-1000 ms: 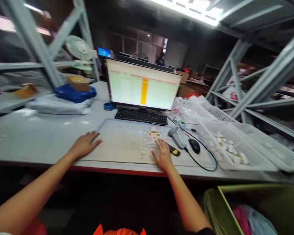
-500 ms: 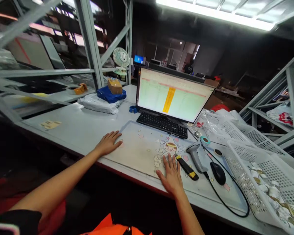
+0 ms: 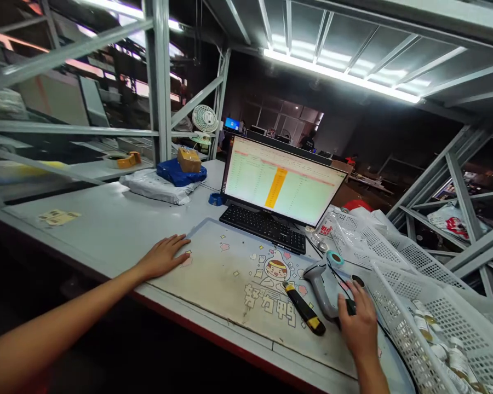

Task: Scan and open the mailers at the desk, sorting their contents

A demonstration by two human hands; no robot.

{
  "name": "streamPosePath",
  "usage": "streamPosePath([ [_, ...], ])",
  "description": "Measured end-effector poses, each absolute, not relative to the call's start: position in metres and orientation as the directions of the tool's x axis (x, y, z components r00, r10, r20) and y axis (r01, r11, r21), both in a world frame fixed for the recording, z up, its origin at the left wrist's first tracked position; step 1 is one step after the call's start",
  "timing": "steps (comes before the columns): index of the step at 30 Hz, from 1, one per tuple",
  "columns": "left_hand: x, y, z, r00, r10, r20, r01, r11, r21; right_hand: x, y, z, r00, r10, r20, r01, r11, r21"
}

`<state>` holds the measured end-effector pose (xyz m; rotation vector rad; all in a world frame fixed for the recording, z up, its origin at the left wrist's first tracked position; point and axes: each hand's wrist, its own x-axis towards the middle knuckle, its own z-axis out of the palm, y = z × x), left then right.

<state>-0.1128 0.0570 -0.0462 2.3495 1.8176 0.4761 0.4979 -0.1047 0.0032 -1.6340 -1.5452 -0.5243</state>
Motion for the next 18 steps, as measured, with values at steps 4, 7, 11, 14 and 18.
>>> streamPosePath([
  [4, -0.114, 0.058, -0.048, 0.213, 0.96, 0.183, 0.917, -0.261, 0.302, 0.565, -0.085, -0.025, 0.173, 0.698, 0.695, 0.984, -0.088, -0.155],
  [7, -0.115, 0.059, -0.05, 0.203, 0.959, 0.197, 0.913, -0.258, 0.315, 0.573, -0.08, -0.053, 0.195, 0.711, 0.676, 0.981, -0.133, -0.143],
  [11, -0.118, 0.058, -0.05, 0.191, 0.963, 0.188, 0.905, -0.247, 0.347, 0.579, -0.083, -0.071, 0.231, 0.673, 0.703, 0.973, -0.167, -0.159],
  [14, -0.119, 0.058, -0.051, 0.173, 0.967, 0.185, 0.902, -0.231, 0.364, 0.598, -0.086, -0.08, 0.315, 0.659, 0.683, 0.948, -0.251, -0.195],
  [18, -0.122, 0.06, -0.053, 0.166, 0.969, 0.181, 0.911, -0.22, 0.348, 0.618, -0.092, -0.091, 0.392, 0.725, 0.567, 0.92, -0.302, -0.249],
])
